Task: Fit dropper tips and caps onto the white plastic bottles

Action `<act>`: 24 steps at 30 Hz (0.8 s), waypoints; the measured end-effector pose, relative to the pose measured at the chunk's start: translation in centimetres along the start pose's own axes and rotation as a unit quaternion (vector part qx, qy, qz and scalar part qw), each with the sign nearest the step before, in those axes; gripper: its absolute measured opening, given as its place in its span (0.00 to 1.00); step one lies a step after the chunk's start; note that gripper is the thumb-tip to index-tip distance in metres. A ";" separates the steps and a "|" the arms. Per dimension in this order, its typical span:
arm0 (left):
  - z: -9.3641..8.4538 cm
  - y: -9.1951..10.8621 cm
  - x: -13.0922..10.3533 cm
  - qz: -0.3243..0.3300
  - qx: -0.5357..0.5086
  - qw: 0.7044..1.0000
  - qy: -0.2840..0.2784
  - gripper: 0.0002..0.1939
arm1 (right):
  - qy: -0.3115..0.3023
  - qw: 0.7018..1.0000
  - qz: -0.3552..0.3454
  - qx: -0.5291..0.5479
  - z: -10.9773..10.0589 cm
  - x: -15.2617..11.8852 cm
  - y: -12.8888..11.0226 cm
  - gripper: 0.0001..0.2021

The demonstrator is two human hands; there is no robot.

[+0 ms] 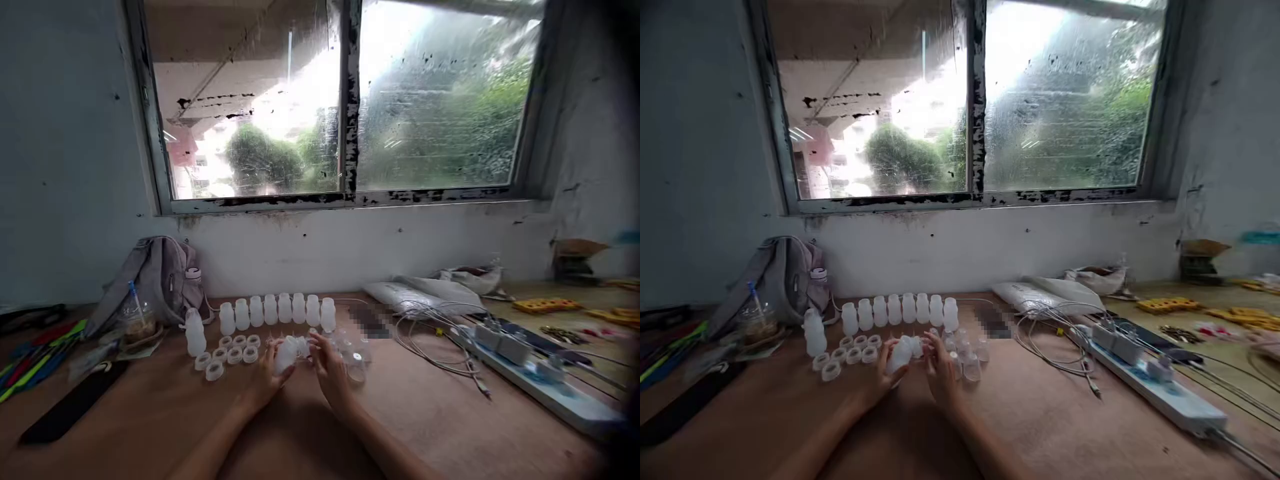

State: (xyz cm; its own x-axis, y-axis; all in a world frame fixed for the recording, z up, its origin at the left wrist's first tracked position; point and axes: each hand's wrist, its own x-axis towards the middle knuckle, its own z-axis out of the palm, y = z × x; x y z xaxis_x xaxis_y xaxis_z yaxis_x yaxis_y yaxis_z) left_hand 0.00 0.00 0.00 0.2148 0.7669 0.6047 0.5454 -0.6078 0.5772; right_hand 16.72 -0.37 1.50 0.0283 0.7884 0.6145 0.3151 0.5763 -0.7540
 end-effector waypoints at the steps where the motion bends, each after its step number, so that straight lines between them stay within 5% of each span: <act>1: -0.2 0.1 -0.1 0.018 0.007 1.000 -0.008 0.22 | 0.001 1.000 -0.002 0.003 0.0 0.0 0.0 0.15; 7: -1.6 1.0 -0.4 0.096 0.044 0.994 -0.033 0.23 | -0.019 0.999 -0.010 0.023 0.0 0.1 -0.4 0.13; 24: -3.6 1.0 -0.5 0.129 0.089 0.985 -0.071 0.25 | -0.086 0.995 0.026 0.043 -0.1 0.5 0.1 0.12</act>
State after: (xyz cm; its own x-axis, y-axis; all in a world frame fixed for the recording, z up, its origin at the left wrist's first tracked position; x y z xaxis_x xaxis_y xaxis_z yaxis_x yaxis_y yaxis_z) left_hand -2.45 -1.76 2.21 0.4690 0.6206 0.6284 0.5881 -0.7503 0.3021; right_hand 16.83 0.06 1.70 -0.1235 0.8384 0.5309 0.2353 0.5445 -0.8051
